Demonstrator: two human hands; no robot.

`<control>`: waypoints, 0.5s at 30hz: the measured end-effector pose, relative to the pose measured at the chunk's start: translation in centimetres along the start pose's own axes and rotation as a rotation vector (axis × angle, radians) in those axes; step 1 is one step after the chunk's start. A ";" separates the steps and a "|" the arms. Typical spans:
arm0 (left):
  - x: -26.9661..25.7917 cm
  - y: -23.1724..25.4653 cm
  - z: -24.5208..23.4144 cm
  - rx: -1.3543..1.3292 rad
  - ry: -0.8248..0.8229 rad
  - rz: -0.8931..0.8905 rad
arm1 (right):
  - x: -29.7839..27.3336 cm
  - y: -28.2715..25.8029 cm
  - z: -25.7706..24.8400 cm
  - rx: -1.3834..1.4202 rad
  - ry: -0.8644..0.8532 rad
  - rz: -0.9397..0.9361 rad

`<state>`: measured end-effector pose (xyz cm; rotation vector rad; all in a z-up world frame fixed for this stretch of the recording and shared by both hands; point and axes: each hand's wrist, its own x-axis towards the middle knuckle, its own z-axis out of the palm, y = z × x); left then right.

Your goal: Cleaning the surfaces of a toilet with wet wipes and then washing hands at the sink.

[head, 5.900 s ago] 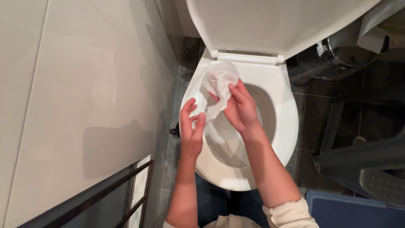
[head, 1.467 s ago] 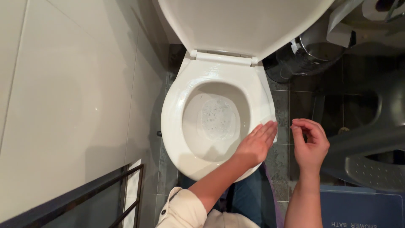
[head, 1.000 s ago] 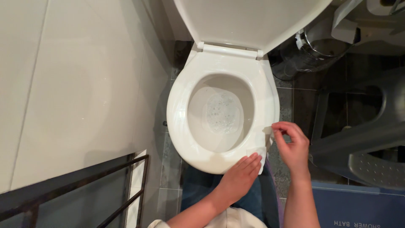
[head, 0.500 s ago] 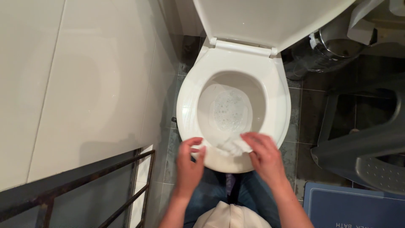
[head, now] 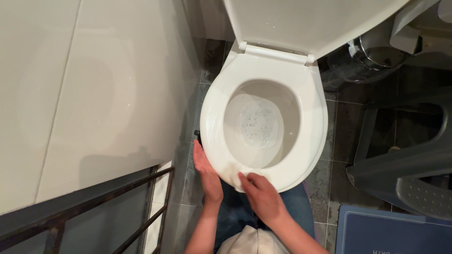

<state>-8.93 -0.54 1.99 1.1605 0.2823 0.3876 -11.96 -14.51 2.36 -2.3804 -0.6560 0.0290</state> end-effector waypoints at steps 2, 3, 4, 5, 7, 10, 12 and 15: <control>0.0 -0.2 0.0 -0.052 0.017 -0.010 | 1.4 -1.0 0.9 0.146 0.059 -0.078; 0.0 0.3 0.2 -0.052 0.019 -0.006 | 2.6 -1.7 0.7 0.147 0.059 -0.082; 0.0 0.8 0.4 -0.032 0.011 0.005 | 3.8 -2.5 0.5 0.193 0.033 -0.076; 0.0 1.2 0.5 -0.011 0.003 0.016 | 5.0 -3.2 0.3 0.240 0.007 -0.071; 0.1 1.3 0.5 -0.028 0.016 -0.002 | 6.7 -2.2 1.8 0.260 0.077 -0.074; 0.1 1.1 0.4 -0.071 0.023 -0.010 | 9.8 -0.4 4.0 0.250 0.183 -0.031; 0.1 1.0 0.6 -0.099 0.015 -0.001 | 11.9 0.7 4.3 0.218 0.223 0.016; 0.5 0.9 0.9 -0.128 0.018 -0.085 | 14.6 1.7 2.9 0.303 0.170 0.122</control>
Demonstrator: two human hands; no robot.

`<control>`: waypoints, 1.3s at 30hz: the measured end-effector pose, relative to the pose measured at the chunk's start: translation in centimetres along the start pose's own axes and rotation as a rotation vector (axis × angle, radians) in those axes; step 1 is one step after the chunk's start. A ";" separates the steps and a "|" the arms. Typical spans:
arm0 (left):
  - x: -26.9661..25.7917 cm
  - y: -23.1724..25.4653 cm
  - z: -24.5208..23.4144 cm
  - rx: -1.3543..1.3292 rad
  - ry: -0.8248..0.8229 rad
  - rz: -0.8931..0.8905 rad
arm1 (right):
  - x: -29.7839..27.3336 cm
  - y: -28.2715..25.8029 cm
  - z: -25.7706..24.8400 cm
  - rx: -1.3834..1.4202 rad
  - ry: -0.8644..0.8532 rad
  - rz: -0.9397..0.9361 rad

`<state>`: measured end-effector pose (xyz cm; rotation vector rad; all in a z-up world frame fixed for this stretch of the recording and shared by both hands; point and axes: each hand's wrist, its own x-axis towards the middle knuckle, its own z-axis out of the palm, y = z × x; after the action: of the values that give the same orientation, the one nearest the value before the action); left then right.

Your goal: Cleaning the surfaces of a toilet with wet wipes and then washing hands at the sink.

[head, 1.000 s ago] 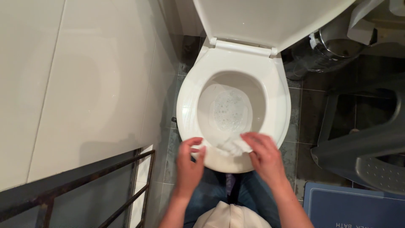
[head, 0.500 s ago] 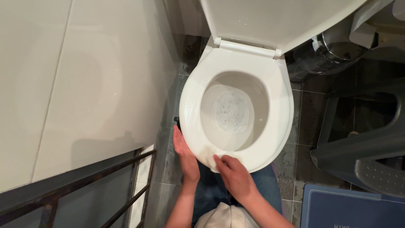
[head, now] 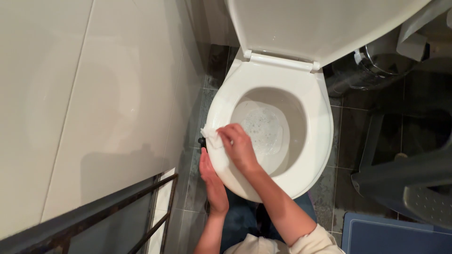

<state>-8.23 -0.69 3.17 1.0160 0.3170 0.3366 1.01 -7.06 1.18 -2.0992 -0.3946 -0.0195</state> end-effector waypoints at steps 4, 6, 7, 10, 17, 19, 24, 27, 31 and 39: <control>1.7 -0.7 -0.2 0.065 0.009 0.038 | 0.4 0.1 -2.6 0.078 0.039 0.194; 3.0 -1.0 0.1 0.084 0.018 0.051 | -0.2 0.4 -3.3 0.061 -0.015 0.237; 3.3 -1.1 0.2 0.148 0.042 0.040 | -0.8 0.4 -3.1 0.137 -0.028 0.272; 3.5 -1.1 0.5 0.224 0.091 0.039 | -2.2 -0.1 -2.3 0.222 -0.046 0.316; 3.5 -0.1 1.3 0.296 0.090 0.078 | -3.0 -1.1 -1.8 -0.017 0.082 0.209; 3.5 -0.6 0.8 0.311 0.085 0.092 | -1.7 0.2 -0.8 -0.058 0.101 0.144; 3.8 -1.6 0.0 0.379 0.049 0.146 | 5.2 3.7 -0.9 -0.212 0.164 0.003; 3.9 -1.8 0.2 0.364 0.054 0.165 | 9.5 6.5 -3.1 -0.269 0.236 -0.006; 4.4 -3.4 -0.8 0.402 0.090 0.195 | 13.1 8.9 -7.2 -0.269 0.411 0.002; 8.2 -0.5 3.2 0.464 0.091 0.288 | 16.9 5.8 -11.4 -0.189 0.777 -0.405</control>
<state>0.55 -0.03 3.48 1.5115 0.3393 0.5879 20.36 -14.82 5.35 -1.9736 -0.3330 -1.1048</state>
